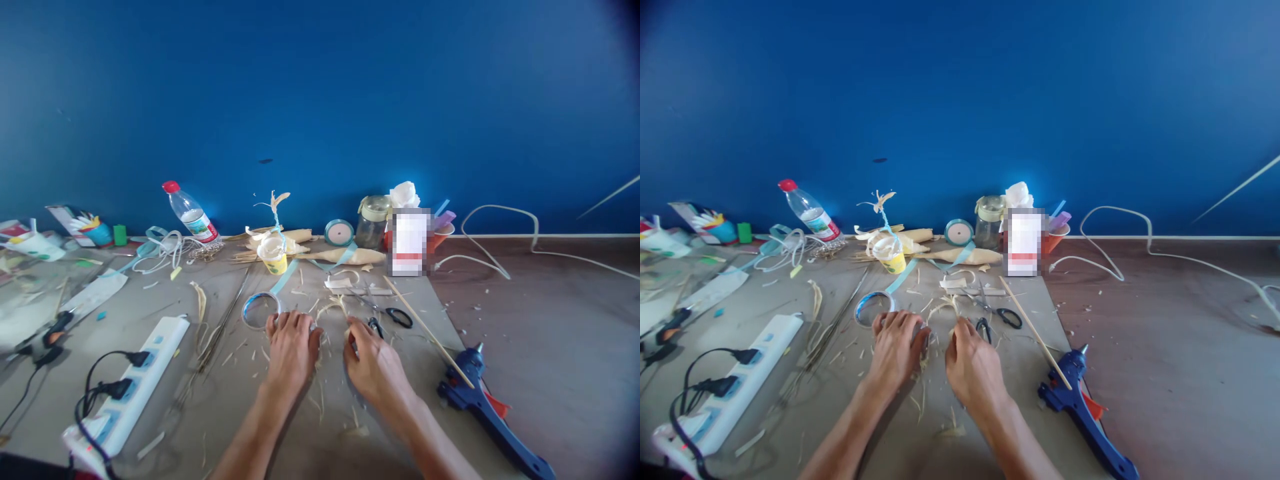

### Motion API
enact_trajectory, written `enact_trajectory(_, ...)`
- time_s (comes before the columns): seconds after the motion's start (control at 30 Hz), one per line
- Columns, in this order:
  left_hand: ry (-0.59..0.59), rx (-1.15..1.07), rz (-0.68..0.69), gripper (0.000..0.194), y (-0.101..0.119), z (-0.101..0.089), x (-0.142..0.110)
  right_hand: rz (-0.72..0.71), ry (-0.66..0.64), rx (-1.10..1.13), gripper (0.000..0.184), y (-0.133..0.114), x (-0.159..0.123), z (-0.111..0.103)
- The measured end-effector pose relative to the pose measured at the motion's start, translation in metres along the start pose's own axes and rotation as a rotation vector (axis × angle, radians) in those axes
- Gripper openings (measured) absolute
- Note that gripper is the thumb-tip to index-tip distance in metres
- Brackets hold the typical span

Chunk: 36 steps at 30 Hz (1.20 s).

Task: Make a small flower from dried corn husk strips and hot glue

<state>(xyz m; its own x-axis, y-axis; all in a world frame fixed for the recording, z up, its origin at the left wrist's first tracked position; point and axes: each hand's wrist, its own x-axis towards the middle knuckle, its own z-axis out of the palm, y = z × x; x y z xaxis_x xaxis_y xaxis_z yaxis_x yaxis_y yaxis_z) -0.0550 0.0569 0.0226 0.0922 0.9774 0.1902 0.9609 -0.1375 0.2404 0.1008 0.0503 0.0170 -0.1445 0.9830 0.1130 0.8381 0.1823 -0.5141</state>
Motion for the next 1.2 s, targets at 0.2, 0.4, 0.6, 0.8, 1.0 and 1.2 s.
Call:
enact_trajectory(0.2,-0.04,0.079,-0.069,0.014,0.0,0.009,0.004,-0.074,0.081,0.04,0.014,0.001,-0.002,0.005)
enact_trajectory(0.4,-0.069,0.109,-0.103,0.024,0.001,0.009,0.007,-0.078,0.112,0.094,0.014,0.005,-0.001,0.004)
enact_trajectory(0.6,-0.092,0.149,-0.072,0.015,-0.001,-0.002,0.001,-0.057,0.092,0.146,0.015,0.006,0.0,0.005)
enact_trajectory(0.8,-0.114,0.131,-0.048,0.02,-0.001,-0.001,0.0,-0.033,0.034,0.172,0.014,0.004,0.0,0.004)
enact_trajectory(1.0,0.105,-0.226,-0.086,0.017,-0.01,-0.002,0.004,0.083,-0.017,0.564,0.009,-0.003,0.002,-0.008)
enact_trajectory(1.2,0.005,-0.968,-0.252,0.014,0.0,-0.009,0.003,0.265,-0.038,1.112,0.016,-0.006,0.007,-0.019)
